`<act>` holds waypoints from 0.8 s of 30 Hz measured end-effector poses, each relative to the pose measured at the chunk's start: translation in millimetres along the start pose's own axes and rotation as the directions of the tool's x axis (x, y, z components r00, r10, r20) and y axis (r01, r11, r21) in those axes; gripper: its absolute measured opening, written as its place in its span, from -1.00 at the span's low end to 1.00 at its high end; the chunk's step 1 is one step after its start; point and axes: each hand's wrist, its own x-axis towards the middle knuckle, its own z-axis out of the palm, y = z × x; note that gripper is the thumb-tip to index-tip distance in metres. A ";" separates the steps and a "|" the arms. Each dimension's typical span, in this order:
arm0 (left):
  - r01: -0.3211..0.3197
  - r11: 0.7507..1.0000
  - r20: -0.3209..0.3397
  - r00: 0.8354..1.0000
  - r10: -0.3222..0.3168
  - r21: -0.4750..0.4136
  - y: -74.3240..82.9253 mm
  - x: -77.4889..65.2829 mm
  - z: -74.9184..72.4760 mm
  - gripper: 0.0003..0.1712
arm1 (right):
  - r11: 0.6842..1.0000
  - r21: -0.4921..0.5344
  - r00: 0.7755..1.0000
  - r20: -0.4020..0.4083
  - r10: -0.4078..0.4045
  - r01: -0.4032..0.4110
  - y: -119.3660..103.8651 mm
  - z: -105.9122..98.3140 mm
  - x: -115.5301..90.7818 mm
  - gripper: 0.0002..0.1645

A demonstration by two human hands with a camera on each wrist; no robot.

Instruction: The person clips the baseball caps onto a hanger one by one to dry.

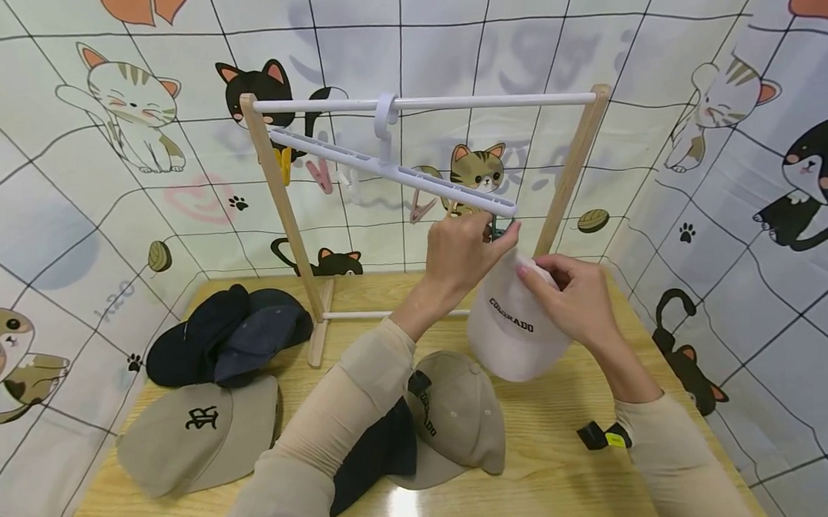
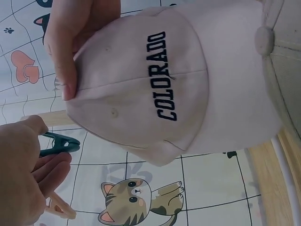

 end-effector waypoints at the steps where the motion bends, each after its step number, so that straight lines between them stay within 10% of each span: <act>1: 0.004 1.000 0.000 1.000 -0.004 0.001 0.1 0.6 -0.3 -0.53 | 1.000 -0.002 1.000 -0.006 -0.011 0.011 1.1 2.3 0.4 -0.68; 14: 0.060 0.998 0.019 0.998 -0.060 -0.007 3.6 11.0 -2.4 -0.48 | 0.993 -0.080 0.992 -0.083 -0.094 0.088 -1.0 22.7 2.5 -0.70; 24: 0.103 0.995 0.028 0.994 -0.102 -0.016 9.2 15.1 -4.0 -0.44 | 0.956 -0.146 0.940 -0.193 -0.281 0.256 -1.3 31.7 5.9 -0.80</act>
